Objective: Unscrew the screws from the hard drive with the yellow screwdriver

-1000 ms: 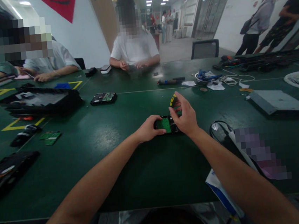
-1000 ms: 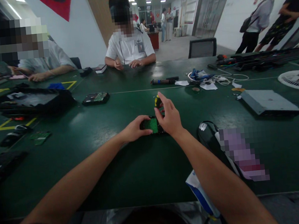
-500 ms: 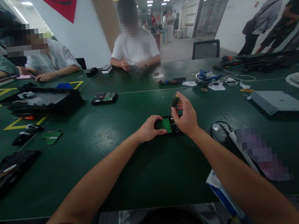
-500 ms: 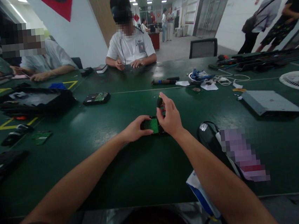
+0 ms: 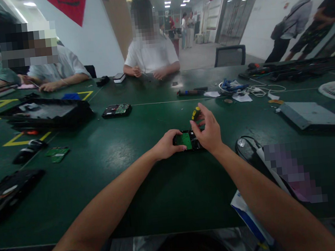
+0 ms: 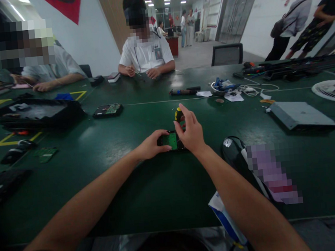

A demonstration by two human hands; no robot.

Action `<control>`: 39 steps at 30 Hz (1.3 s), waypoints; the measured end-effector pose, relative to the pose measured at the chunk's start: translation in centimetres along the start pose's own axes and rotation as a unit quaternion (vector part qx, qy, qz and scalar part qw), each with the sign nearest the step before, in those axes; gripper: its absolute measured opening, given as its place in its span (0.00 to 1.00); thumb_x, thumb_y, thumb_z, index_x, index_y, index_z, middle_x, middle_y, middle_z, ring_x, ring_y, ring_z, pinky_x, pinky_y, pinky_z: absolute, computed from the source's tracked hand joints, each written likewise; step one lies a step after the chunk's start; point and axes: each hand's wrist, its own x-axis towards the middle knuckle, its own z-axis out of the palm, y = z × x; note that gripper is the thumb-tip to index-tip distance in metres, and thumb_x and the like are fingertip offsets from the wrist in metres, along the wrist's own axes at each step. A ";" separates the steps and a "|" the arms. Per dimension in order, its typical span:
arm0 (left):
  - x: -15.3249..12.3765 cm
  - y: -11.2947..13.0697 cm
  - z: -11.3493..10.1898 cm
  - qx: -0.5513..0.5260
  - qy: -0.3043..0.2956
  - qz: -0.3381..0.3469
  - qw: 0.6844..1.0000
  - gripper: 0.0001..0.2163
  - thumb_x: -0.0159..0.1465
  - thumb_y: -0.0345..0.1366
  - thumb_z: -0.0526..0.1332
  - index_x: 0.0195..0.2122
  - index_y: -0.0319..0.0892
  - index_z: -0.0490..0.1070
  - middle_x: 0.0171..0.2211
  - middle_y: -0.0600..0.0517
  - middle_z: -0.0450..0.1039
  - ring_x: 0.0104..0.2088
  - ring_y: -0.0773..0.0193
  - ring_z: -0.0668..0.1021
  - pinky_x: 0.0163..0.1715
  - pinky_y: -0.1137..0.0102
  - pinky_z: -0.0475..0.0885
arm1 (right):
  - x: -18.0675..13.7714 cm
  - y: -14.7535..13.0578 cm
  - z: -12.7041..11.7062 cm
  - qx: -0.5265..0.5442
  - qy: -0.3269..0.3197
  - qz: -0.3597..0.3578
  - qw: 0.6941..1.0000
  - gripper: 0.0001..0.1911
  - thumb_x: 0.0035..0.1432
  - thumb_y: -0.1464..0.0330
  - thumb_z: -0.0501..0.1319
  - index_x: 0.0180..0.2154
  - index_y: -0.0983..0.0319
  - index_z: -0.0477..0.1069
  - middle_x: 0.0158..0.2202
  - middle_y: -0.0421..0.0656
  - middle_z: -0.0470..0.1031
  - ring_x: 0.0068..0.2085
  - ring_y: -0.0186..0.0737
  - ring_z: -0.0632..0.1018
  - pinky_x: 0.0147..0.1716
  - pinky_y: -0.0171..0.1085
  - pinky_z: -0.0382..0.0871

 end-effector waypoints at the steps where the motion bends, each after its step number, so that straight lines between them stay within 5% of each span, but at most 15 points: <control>1: 0.0 0.0 0.0 0.001 -0.001 -0.002 1.000 0.31 0.59 0.46 0.74 0.61 0.42 0.70 0.63 0.40 0.69 0.61 0.48 0.74 0.64 0.51 0.69 | 0.0 0.0 0.0 -0.002 0.001 -0.001 1.000 0.37 0.69 0.65 0.61 0.74 0.50 0.53 0.58 0.50 0.74 0.45 0.49 0.81 0.39 0.49 0.86; 7: 0.0 0.2 -0.1 0.007 -0.009 -0.018 1.000 0.31 0.60 0.47 0.74 0.62 0.43 0.69 0.64 0.40 0.69 0.62 0.47 0.74 0.64 0.51 0.69 | 0.0 0.0 0.0 0.001 -0.001 -0.016 1.000 0.38 0.69 0.68 0.60 0.75 0.50 0.51 0.63 0.51 0.71 0.49 0.50 0.81 0.47 0.53 0.86; 39: 0.0 0.2 -0.2 -0.005 -0.007 -0.013 1.000 0.31 0.59 0.47 0.73 0.62 0.43 0.70 0.63 0.40 0.69 0.60 0.47 0.74 0.63 0.50 0.70 | 0.0 -0.1 -0.1 0.006 -0.003 -0.006 1.000 0.37 0.69 0.66 0.61 0.75 0.49 0.52 0.59 0.50 0.73 0.46 0.49 0.81 0.46 0.53 0.86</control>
